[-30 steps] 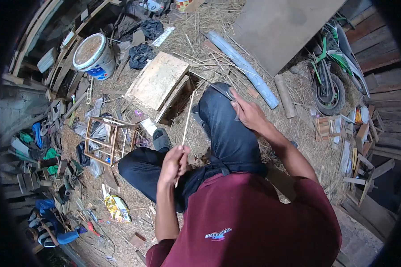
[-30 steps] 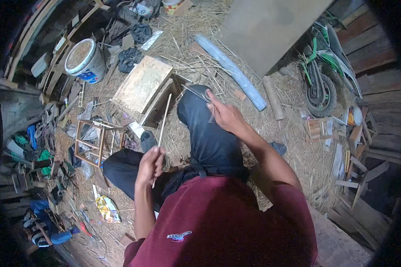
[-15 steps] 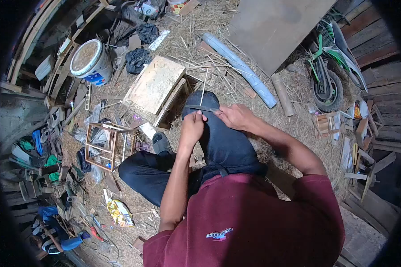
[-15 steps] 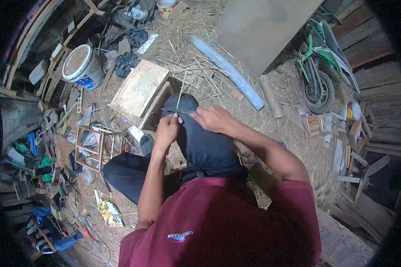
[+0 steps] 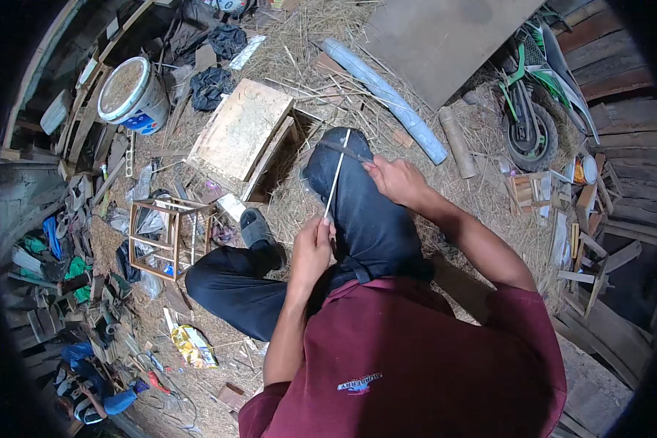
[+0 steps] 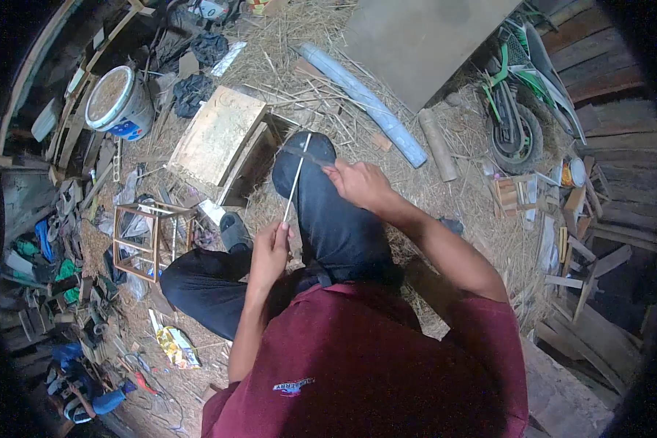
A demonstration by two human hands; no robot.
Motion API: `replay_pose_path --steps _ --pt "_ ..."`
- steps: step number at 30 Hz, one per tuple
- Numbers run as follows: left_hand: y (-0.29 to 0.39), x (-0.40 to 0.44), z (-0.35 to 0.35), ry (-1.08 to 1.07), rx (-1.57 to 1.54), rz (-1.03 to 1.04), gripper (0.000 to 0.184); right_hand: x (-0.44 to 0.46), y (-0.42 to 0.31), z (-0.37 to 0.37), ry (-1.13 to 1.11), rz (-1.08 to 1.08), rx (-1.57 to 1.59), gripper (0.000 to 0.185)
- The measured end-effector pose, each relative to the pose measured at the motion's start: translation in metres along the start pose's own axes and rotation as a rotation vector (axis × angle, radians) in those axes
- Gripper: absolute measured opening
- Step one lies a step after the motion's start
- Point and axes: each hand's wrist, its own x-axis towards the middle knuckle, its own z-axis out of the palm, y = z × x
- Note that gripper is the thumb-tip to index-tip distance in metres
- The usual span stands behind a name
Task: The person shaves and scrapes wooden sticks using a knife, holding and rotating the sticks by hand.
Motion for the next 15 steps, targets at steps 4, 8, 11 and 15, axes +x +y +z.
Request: replay_pose_path --steps 4,8,11,15 --pt "-0.013 -0.026 -0.020 -0.103 -0.176 -0.098 0.032 -0.005 0.007 0.000 0.005 0.017 -0.018 0.049" --pt "-0.007 -0.028 -0.026 -0.106 -0.070 -0.032 0.032 -0.009 0.001 0.003 0.052 0.056 -0.041 0.047" --pt "-0.009 -0.037 -0.028 -0.115 -0.167 -0.058 0.032 -0.015 -0.004 0.001 0.078 0.077 -0.084 0.044" --pt "0.003 -0.048 -0.041 -0.086 -0.166 -0.111 0.032 -0.005 -0.007 0.002 0.109 0.108 -0.095 0.044"
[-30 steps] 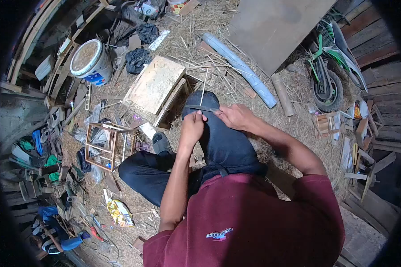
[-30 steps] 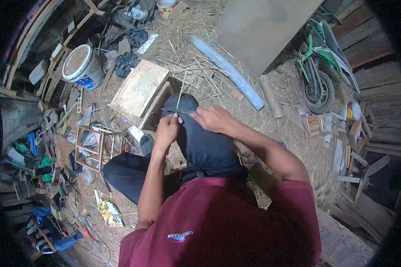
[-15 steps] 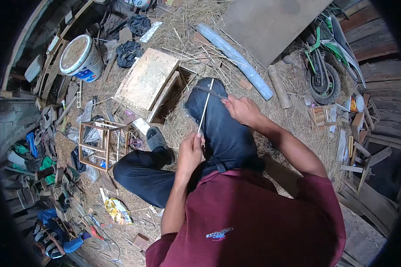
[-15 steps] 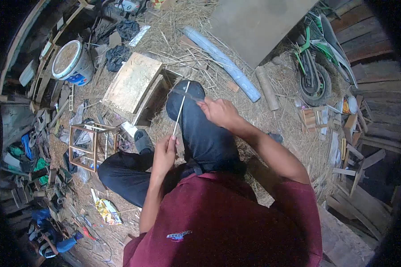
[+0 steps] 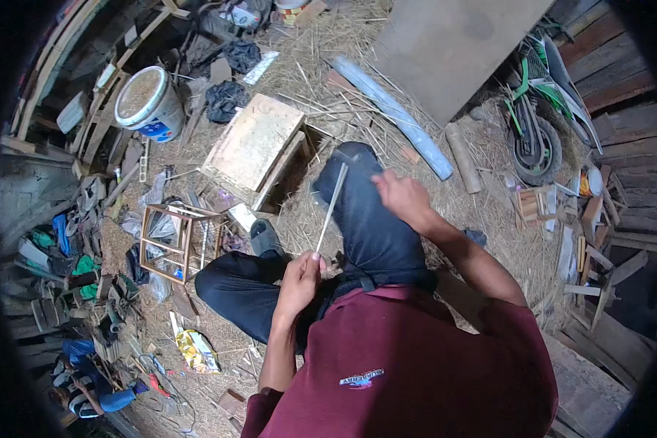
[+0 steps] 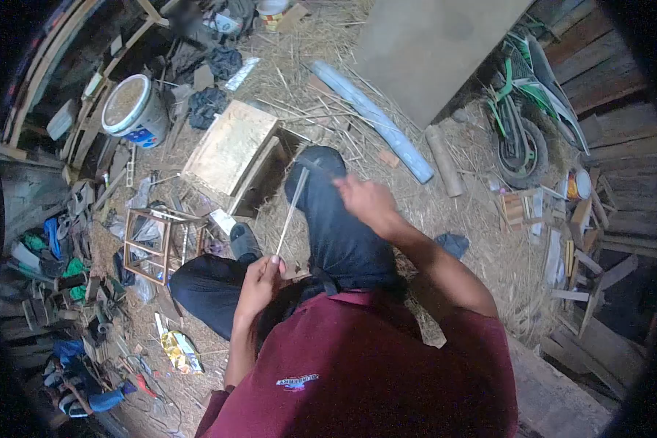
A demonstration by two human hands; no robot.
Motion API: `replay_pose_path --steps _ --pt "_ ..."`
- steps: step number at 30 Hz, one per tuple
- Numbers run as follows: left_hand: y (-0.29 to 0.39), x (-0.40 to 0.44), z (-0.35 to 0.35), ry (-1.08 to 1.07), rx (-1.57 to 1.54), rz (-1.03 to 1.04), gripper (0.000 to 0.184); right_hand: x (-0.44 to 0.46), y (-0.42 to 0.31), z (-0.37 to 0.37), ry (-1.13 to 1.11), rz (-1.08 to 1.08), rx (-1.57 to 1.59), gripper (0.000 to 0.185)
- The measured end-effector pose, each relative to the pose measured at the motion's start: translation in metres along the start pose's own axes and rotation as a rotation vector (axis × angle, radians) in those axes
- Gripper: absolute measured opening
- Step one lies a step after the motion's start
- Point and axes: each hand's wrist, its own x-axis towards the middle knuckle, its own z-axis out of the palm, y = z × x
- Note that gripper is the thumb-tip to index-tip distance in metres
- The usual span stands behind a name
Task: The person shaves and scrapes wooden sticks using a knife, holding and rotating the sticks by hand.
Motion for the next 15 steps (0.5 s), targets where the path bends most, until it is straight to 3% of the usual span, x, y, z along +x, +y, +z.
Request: replay_pose_path --steps 6,12,15 --pt "0.004 -0.022 -0.037 -0.027 -0.234 -0.145 0.035 0.005 0.025 0.006 0.067 -0.065 0.109 0.047" --pt "0.010 0.068 0.023 -0.130 -0.358 -0.038 0.032 0.007 0.008 -0.007 0.170 -0.209 0.372 0.049" --pt "0.019 0.094 0.043 -0.104 -0.389 -0.053 0.032 0.002 0.007 -0.009 0.034 -0.276 0.335 0.048"
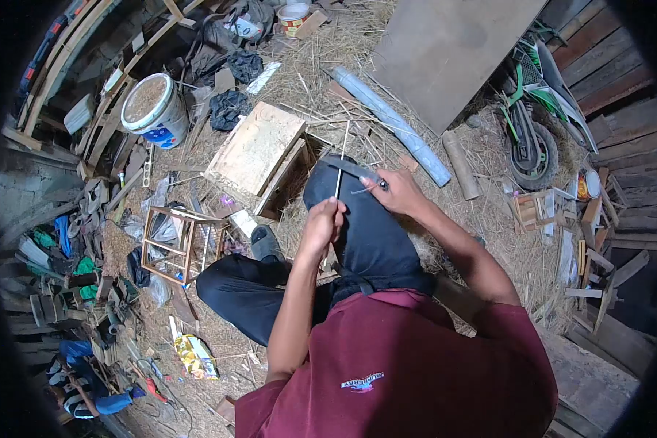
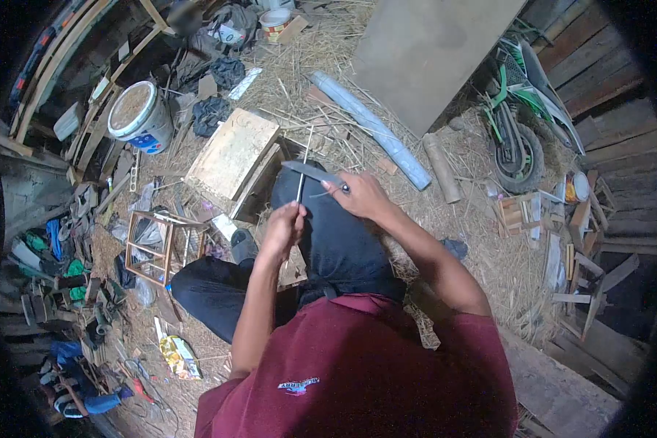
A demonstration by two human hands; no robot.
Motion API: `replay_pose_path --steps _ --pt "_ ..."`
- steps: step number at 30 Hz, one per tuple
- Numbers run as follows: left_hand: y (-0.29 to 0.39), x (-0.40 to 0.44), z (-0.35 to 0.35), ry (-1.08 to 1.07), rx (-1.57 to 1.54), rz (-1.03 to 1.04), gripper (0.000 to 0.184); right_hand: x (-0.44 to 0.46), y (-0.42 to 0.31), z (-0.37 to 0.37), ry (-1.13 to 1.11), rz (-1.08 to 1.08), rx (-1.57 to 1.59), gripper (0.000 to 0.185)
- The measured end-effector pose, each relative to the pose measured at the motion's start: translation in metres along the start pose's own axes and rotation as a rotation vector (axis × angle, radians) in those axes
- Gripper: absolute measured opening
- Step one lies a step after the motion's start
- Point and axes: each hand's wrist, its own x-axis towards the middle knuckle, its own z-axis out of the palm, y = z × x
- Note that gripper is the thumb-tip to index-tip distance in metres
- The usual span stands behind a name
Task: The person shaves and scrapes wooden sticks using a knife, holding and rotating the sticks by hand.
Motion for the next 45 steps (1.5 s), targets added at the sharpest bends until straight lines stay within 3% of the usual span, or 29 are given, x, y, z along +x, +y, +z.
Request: replay_pose_path --steps 7,12,15,18,21,36,37,40,42,45 --pt "0.005 0.018 -0.008 0.125 0.255 0.037 0.033 0.003 -0.012 0.015 -0.187 -0.087 -0.168 0.044" --pt "-0.008 0.025 -0.014 0.230 0.545 0.172 0.038 0.010 -0.012 0.024 -0.190 -0.119 -0.160 0.046" --pt "-0.021 0.023 -0.016 0.247 0.573 0.297 0.038 0.012 -0.009 0.021 -0.196 -0.112 -0.179 0.047" --pt "-0.018 0.013 -0.013 0.244 0.619 0.252 0.037 0.011 -0.010 0.022 -0.194 -0.077 -0.216 0.049" --pt "-0.029 0.008 -0.011 0.242 0.600 0.349 0.036 0.008 -0.016 0.017 -0.186 -0.006 -0.261 0.051" --pt "-0.041 -0.074 -0.037 0.061 0.396 0.088 0.036 0.007 0.000 0.004 -0.202 0.296 -0.261 0.054" --pt "-0.038 -0.086 -0.040 0.076 0.482 0.046 0.036 0.007 0.006 0.004 -0.182 0.321 -0.244 0.053" --pt "-0.036 -0.114 -0.069 0.018 0.248 -0.160 0.036 0.002 0.015 0.000 -0.140 0.358 -0.166 0.052" --pt "-0.025 -0.110 -0.064 0.098 0.266 -0.174 0.038 -0.002 0.016 0.001 -0.123 0.316 -0.164 0.050" --pt "-0.011 -0.073 -0.040 0.028 0.243 -0.086 0.038 -0.005 0.016 0.002 -0.133 0.253 -0.156 0.048"
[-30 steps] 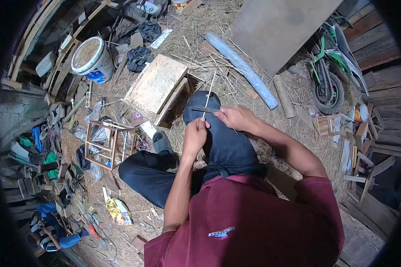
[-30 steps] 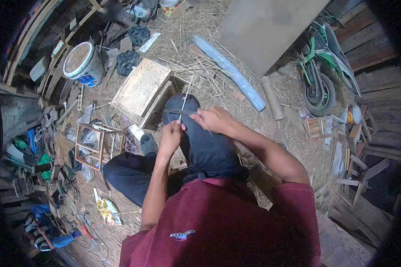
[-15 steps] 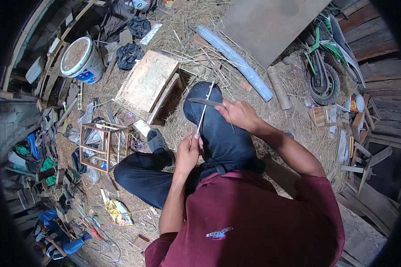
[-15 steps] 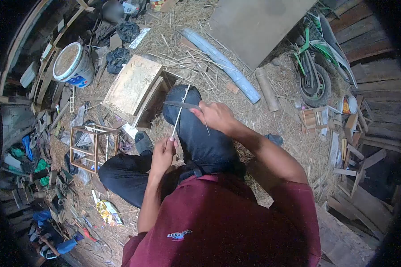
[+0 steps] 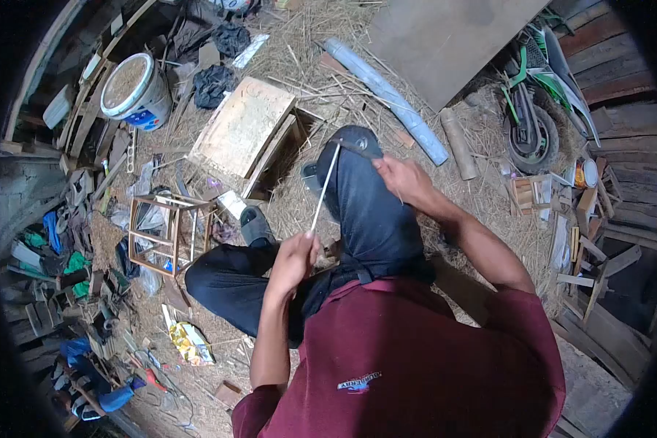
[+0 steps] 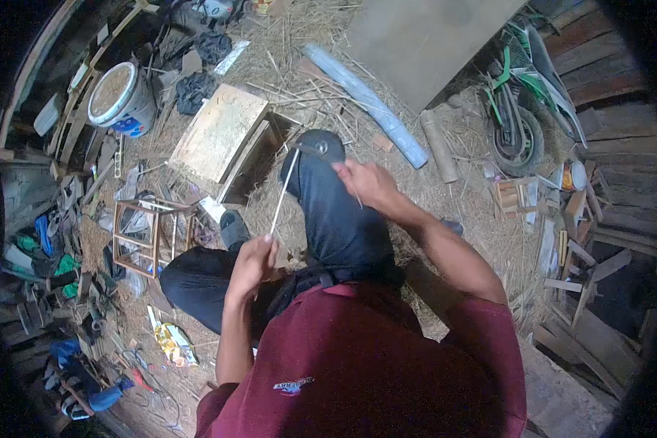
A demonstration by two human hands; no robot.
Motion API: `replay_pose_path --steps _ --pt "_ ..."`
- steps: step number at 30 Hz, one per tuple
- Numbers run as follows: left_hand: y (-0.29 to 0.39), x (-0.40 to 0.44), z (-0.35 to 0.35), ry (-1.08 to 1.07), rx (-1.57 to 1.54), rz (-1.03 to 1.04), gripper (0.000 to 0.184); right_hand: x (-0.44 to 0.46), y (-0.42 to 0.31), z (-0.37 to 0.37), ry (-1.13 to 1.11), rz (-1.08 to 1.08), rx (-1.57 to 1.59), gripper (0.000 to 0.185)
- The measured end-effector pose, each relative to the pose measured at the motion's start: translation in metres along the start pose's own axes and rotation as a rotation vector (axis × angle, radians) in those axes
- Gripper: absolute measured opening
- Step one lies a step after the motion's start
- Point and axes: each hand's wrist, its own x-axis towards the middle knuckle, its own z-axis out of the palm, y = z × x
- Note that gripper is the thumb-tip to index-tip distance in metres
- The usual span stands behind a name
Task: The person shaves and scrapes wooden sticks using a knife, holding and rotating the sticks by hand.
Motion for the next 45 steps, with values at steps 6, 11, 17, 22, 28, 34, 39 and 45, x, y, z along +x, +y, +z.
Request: replay_pose_path --steps 6,11,17,22,28,34,39,45 --pt "0.034 0.086 0.035 -0.031 -0.169 0.063 0.032 0.001 -0.015 0.008 0.007 -0.245 0.014 0.043" --pt "0.049 0.107 0.029 -0.020 -0.154 0.050 0.030 0.016 -0.026 0.000 -0.133 -0.265 -0.028 0.045" --pt "0.031 0.097 0.025 -0.006 -0.131 0.101 0.033 0.019 -0.030 0.010 -0.095 -0.216 -0.113 0.049" --pt "0.011 0.052 0.014 -0.039 -0.199 0.011 0.033 0.018 -0.029 0.015 -0.076 -0.102 -0.109 0.052" --pt "-0.014 -0.006 -0.013 -0.108 -0.252 -0.094 0.034 0.012 -0.026 0.005 -0.081 0.006 -0.116 0.053" --pt "-0.015 -0.046 -0.041 -0.029 -0.218 -0.095 0.035 0.010 -0.008 0.014 0.041 0.035 -0.051 0.052" --pt "0.007 0.009 -0.019 0.059 -0.227 0.026 0.027 0.004 -0.015 0.016 0.047 -0.001 0.008 0.049" --pt "0.023 0.087 0.025 0.216 0.175 0.354 0.029 -0.008 -0.028 0.024 0.032 -0.172 -0.022 0.045"
